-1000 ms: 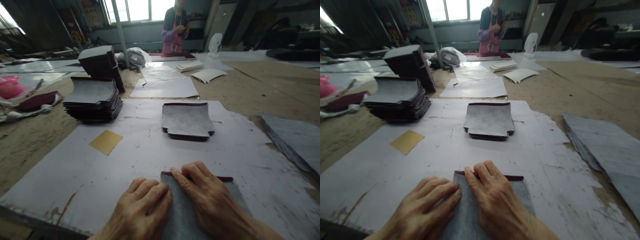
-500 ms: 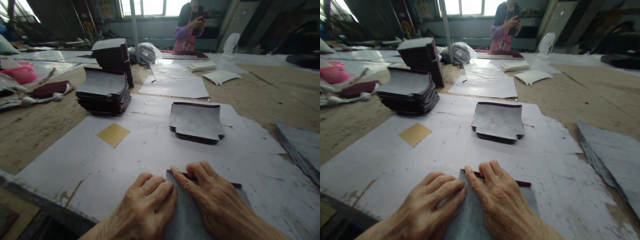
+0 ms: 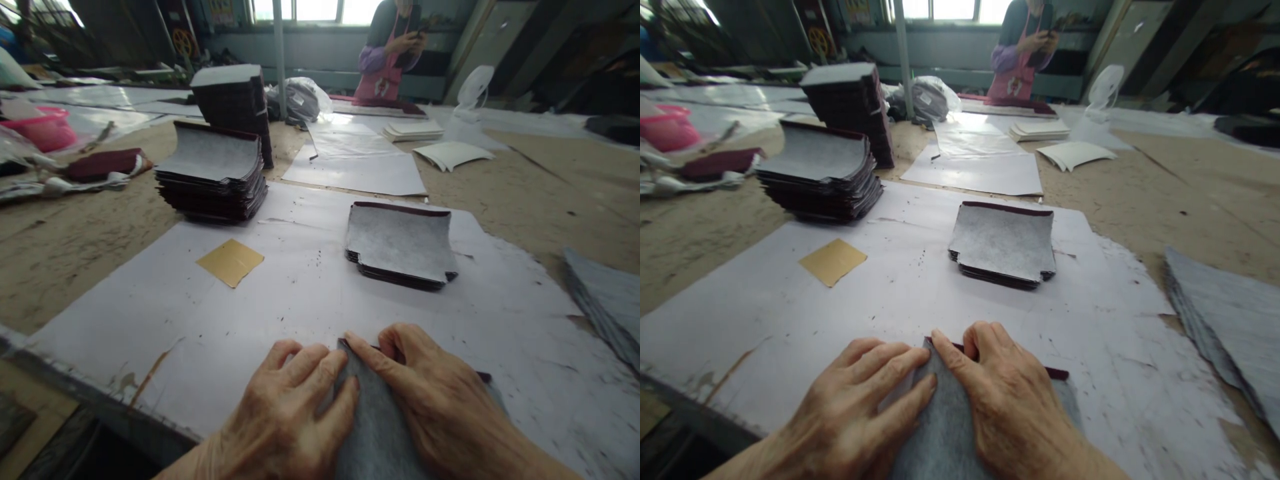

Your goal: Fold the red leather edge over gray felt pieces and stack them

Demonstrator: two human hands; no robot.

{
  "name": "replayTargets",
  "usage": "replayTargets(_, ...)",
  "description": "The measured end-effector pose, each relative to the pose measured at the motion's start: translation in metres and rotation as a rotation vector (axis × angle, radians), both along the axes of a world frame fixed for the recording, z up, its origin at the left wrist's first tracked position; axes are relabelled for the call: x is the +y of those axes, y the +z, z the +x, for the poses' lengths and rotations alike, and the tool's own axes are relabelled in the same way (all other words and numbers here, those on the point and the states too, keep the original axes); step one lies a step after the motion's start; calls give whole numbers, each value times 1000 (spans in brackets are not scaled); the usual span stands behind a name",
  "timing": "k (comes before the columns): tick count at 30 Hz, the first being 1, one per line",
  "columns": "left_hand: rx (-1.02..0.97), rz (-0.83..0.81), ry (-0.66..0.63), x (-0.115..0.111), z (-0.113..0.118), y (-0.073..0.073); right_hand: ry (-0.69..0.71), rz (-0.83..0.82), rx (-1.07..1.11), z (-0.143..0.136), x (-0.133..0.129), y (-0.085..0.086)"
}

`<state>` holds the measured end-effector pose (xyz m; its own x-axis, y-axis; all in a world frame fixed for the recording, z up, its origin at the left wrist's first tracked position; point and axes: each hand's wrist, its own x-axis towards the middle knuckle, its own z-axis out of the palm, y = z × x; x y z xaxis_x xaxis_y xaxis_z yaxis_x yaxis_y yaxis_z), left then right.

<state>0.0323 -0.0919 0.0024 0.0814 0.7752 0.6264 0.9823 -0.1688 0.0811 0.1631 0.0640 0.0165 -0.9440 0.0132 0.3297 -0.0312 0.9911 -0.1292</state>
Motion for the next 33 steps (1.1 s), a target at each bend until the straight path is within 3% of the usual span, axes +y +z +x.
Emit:
replayTargets(7,17,-28,19,-3,2,5,0,77,9,1,-3,1)
replayTargets(18,-36,37,18,0,2,-11,-1,119,11,-3,-5,4)
replayTargets(23,-44,-79,5,-4,3,3,-20,50,39,0,-7,0)
replayTargets(26,-42,-199,18,-5,3,14,-66,-97,153,8,-1,0)
replayTargets(29,-37,-184,-5,-5,4,16,-159,-73,220,16,7,3)
replayTargets(33,-104,-104,2,-8,2,10,-269,-69,44,18,13,7)
